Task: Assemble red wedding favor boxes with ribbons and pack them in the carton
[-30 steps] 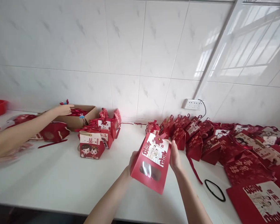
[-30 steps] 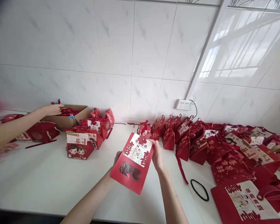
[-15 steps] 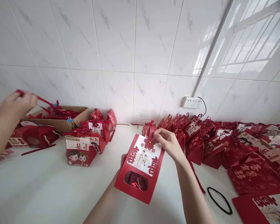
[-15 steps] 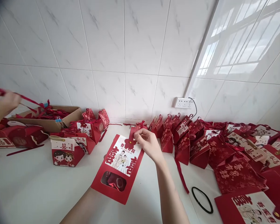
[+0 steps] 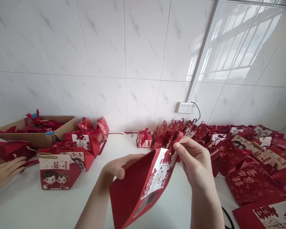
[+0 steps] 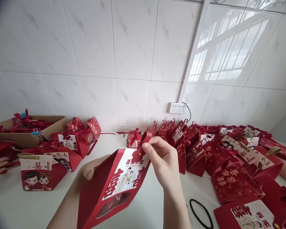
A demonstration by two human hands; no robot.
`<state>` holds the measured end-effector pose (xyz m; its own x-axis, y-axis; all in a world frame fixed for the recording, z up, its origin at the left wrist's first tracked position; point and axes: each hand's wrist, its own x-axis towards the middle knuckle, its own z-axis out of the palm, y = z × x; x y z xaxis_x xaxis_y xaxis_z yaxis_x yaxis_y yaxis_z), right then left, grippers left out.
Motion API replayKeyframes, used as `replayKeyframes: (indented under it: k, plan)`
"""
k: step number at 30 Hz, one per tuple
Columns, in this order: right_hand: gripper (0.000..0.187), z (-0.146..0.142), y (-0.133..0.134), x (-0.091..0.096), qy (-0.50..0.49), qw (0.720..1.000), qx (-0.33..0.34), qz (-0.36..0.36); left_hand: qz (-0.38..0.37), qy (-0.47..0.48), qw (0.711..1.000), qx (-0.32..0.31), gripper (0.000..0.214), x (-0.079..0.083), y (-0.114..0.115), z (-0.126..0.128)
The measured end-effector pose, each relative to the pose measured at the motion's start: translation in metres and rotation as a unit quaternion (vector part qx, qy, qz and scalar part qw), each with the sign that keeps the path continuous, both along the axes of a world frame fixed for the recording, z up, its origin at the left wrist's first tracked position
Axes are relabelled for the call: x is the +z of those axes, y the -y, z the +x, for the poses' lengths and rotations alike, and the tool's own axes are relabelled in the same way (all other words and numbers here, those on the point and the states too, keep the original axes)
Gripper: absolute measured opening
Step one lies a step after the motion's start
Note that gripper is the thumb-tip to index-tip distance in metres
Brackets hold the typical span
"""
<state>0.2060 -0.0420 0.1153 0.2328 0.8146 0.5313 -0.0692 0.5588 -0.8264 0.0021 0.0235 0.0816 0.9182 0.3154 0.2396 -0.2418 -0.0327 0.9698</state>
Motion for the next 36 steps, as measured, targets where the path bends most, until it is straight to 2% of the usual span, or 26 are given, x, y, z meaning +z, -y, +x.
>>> replayKeyframes:
  k: [2,5,8,11,13,14,15,16,18,20,23,25,28,31,36]
  plan:
    - [0.006,0.000,0.001,-0.002,-0.003,0.999,-0.023,0.025,0.087,-0.042,0.995,0.020,0.091,0.017,-0.003,-0.004]
    - [0.004,-0.001,0.001,-0.002,0.003,0.998,-0.045,0.041,0.229,-0.124,0.954,0.149,0.085,0.037,0.007,-0.018]
    - [0.016,-0.001,0.004,0.000,0.019,0.998,-0.056,0.028,0.332,-0.209,0.867,0.308,0.087,0.046,0.028,-0.022]
    - [0.030,-0.005,0.010,0.003,0.062,0.998,-0.009,-0.003,0.410,-0.251,0.750,0.454,0.089,0.045,0.048,-0.012]
    - [0.034,-0.009,0.015,0.006,0.102,0.994,0.001,-0.025,0.445,-0.242,0.691,0.516,0.096,0.043,0.057,-0.004]
    - [0.033,-0.011,0.017,0.006,0.117,0.992,-0.021,-0.031,0.455,-0.235,0.679,0.527,0.102,0.042,0.060,-0.001]
    - [0.031,-0.013,0.018,0.007,0.128,0.989,-0.057,-0.035,0.459,-0.230,0.681,0.522,0.110,0.041,0.062,-0.001]
    - [0.028,-0.014,0.020,0.008,0.138,0.985,-0.094,-0.042,0.454,-0.225,0.697,0.508,0.117,0.040,0.063,-0.002]
    - [0.027,-0.015,0.022,0.009,0.162,0.977,-0.126,-0.061,0.416,-0.211,0.744,0.479,0.119,0.040,0.063,-0.008]
    - [0.029,-0.016,0.023,0.011,0.192,0.973,-0.097,-0.088,0.355,-0.181,0.772,0.495,0.097,0.042,0.061,-0.014]
    - [0.031,-0.017,0.025,0.015,0.215,0.969,-0.027,-0.120,0.283,-0.139,0.778,0.544,0.059,0.045,0.056,-0.012]
    - [0.032,-0.019,0.026,0.017,0.227,0.964,0.030,-0.139,0.253,-0.131,0.794,0.537,0.049,0.047,0.055,-0.006]
    - [0.031,-0.021,0.025,0.019,0.260,0.945,0.107,-0.168,0.190,-0.125,0.842,0.490,0.038,0.050,0.053,0.003]
    - [0.029,-0.021,0.024,0.018,0.281,0.932,0.125,-0.193,0.142,-0.103,0.878,0.444,0.026,0.053,0.052,0.004]
    - [0.026,-0.020,0.022,0.015,0.274,0.927,0.104,-0.234,0.163,-0.058,0.875,0.452,0.020,0.055,0.051,0.002]
